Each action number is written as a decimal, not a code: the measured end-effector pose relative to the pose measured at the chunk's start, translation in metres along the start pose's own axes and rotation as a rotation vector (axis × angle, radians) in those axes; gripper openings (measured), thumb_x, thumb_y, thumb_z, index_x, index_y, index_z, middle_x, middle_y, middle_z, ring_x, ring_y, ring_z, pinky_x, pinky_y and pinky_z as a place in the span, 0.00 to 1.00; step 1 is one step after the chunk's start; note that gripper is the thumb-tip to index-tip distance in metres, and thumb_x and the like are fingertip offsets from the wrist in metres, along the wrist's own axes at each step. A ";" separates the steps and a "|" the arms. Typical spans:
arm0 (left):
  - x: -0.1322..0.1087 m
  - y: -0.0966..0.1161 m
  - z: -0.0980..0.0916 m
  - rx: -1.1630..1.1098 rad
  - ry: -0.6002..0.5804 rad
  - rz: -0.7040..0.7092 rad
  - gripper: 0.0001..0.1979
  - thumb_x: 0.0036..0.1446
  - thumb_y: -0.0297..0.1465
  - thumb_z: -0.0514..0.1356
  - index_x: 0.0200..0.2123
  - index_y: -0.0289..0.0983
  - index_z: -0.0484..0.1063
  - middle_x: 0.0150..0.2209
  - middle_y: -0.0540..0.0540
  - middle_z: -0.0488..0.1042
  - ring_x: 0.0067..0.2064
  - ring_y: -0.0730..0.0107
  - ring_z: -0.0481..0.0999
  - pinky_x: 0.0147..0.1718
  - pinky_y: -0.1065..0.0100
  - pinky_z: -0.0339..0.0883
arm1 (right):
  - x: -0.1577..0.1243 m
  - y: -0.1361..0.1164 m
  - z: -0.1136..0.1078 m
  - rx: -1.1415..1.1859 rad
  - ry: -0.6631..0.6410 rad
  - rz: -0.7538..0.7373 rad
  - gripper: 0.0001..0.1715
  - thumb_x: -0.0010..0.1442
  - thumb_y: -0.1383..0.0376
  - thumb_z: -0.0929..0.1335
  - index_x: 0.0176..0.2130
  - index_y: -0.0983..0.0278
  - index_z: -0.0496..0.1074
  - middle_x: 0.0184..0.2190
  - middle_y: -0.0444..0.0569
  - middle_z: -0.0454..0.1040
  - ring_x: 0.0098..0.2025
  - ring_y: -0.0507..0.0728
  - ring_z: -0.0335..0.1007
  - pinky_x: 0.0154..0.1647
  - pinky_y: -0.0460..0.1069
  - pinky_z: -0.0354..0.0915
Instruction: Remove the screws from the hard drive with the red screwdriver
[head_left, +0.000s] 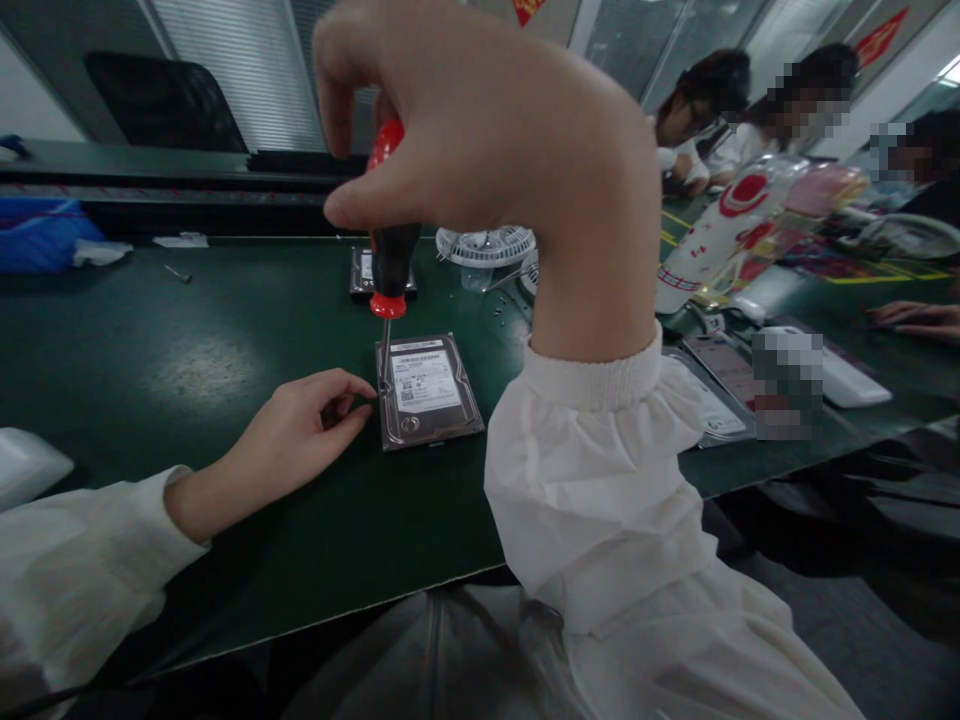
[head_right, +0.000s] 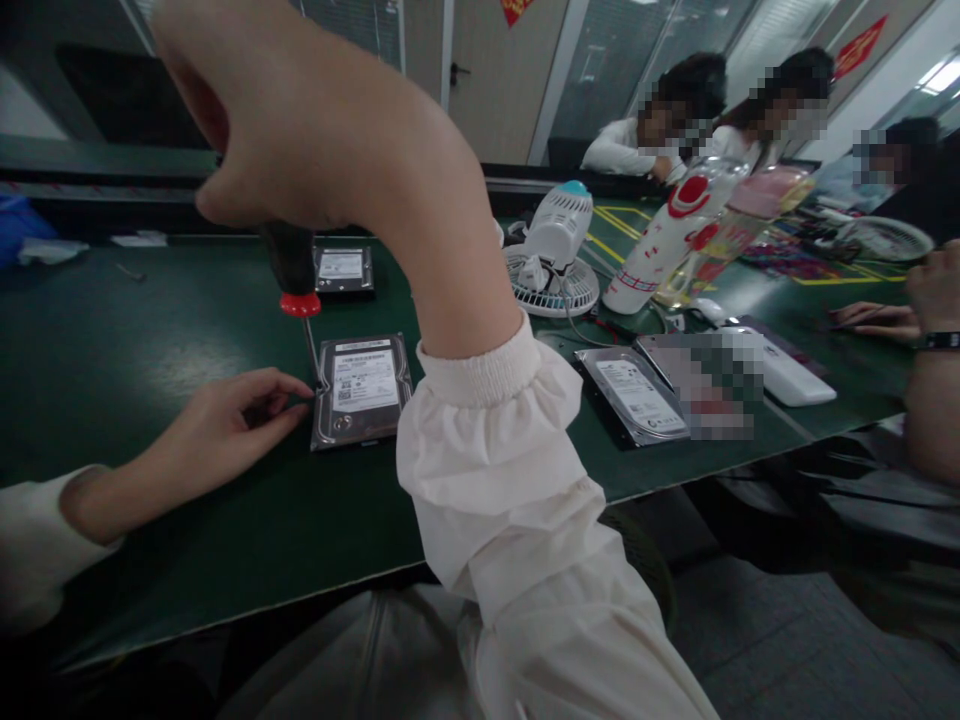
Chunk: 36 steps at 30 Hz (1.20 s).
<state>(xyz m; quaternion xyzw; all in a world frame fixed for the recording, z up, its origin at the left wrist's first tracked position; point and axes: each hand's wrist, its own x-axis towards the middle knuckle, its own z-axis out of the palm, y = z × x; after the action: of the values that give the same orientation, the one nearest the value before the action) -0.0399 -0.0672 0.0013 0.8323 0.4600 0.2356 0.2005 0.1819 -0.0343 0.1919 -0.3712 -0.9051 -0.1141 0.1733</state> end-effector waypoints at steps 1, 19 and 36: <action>0.000 -0.001 0.000 -0.005 0.000 0.000 0.12 0.63 0.39 0.58 0.44 0.39 0.75 0.29 0.51 0.70 0.28 0.68 0.70 0.26 0.67 0.64 | 0.000 -0.001 0.000 -0.003 0.014 0.016 0.19 0.60 0.56 0.66 0.44 0.68 0.71 0.56 0.46 0.70 0.57 0.57 0.66 0.56 0.50 0.61; 0.001 0.001 0.001 -0.012 0.010 0.013 0.12 0.63 0.39 0.59 0.44 0.39 0.75 0.29 0.51 0.69 0.28 0.68 0.70 0.25 0.67 0.63 | 0.002 -0.007 0.001 0.001 -0.007 0.007 0.19 0.60 0.64 0.64 0.51 0.65 0.69 0.57 0.40 0.68 0.54 0.52 0.66 0.57 0.48 0.61; 0.001 0.001 0.000 0.003 -0.005 0.006 0.12 0.64 0.39 0.59 0.44 0.39 0.74 0.29 0.51 0.69 0.28 0.68 0.69 0.26 0.67 0.62 | 0.002 -0.005 0.002 0.038 0.015 -0.060 0.23 0.57 0.68 0.66 0.53 0.69 0.70 0.55 0.43 0.70 0.54 0.53 0.66 0.51 0.48 0.60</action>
<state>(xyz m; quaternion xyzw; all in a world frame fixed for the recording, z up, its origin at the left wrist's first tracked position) -0.0394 -0.0670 0.0021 0.8344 0.4575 0.2333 0.2000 0.1764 -0.0361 0.1903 -0.3399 -0.9164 -0.1049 0.1837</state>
